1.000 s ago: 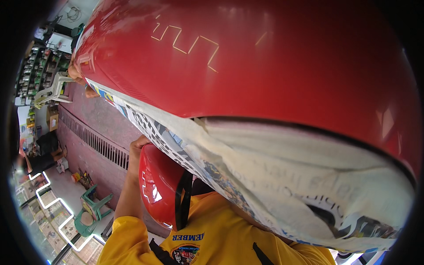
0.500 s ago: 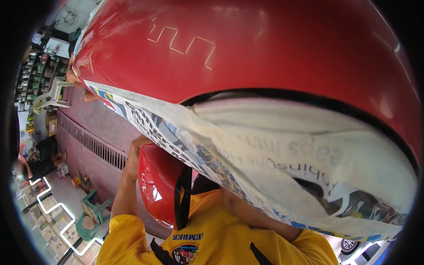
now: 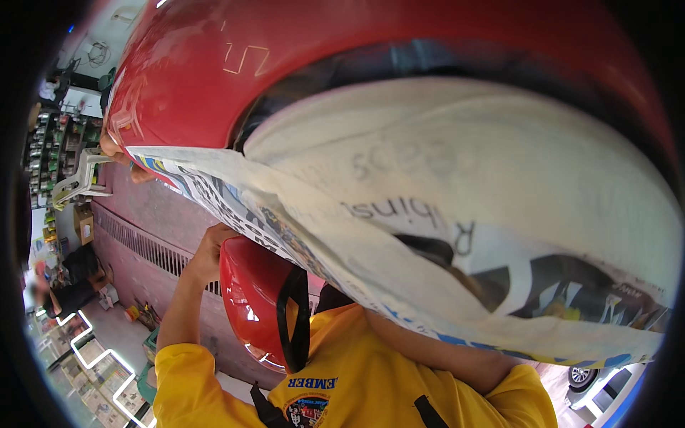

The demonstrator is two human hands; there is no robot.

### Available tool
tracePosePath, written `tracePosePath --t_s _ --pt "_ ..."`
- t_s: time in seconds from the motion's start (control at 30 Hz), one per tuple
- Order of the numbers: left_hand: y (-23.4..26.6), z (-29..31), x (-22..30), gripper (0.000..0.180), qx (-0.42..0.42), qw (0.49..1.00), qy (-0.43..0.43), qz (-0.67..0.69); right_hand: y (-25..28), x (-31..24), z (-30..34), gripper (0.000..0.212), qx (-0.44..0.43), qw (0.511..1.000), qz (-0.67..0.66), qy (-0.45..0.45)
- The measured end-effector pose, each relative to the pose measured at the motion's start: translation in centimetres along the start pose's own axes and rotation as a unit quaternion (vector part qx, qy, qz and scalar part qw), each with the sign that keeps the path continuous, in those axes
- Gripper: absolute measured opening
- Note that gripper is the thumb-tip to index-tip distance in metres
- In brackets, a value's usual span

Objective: The person applies newspaper and masking tape to a red car hood and a detached red side mirror. They smooth the newspaper over the hood surface and use tape to secure the edges and cover the mirror housing.

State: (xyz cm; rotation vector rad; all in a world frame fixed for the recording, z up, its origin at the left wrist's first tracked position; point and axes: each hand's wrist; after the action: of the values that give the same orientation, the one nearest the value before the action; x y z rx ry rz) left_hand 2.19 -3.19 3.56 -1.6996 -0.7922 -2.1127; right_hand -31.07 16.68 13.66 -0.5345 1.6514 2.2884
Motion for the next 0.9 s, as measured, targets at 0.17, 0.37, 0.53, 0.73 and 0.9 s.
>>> tracePosePath --t_s 0.17,0.37,0.53,0.73,0.9 --pt "2.6 -1.3 1.5 0.032 -0.122 0.988 0.082 -0.045 -2.1 0.7 0.3 0.049 -0.025 0.997 -0.054 -0.049" --pt "2.3 -2.3 1.7 0.027 -0.147 0.978 0.142 0.034 -1.8 0.6 0.0 0.045 -0.042 0.998 0.0 -0.042" --pt "2.4 -1.8 0.1 0.026 -0.127 0.982 0.137 0.032 -0.2 -0.3 -0.7 0.044 -0.039 0.998 -0.033 -0.042" --pt "0.6 0.6 -0.6 0.031 0.025 0.994 0.104 0.026 -2.7 0.9 1.5 0.045 -0.023 0.997 -0.054 -0.052" --pt "-0.9 1.1 -2.6 0.039 0.028 0.99 0.019 0.134 -1.2 0.6 1.6 0.035 0.057 0.987 -0.146 -0.034"
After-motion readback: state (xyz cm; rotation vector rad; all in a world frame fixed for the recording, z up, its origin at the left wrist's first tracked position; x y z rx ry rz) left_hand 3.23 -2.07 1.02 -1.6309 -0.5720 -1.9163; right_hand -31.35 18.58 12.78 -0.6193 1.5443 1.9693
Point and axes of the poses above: each hand's wrist, its own z-axis away from the middle knuckle, its own y-axis out of the back of the hand, x = y × z, and after that the axes turned 9 degrees about z, right-handed
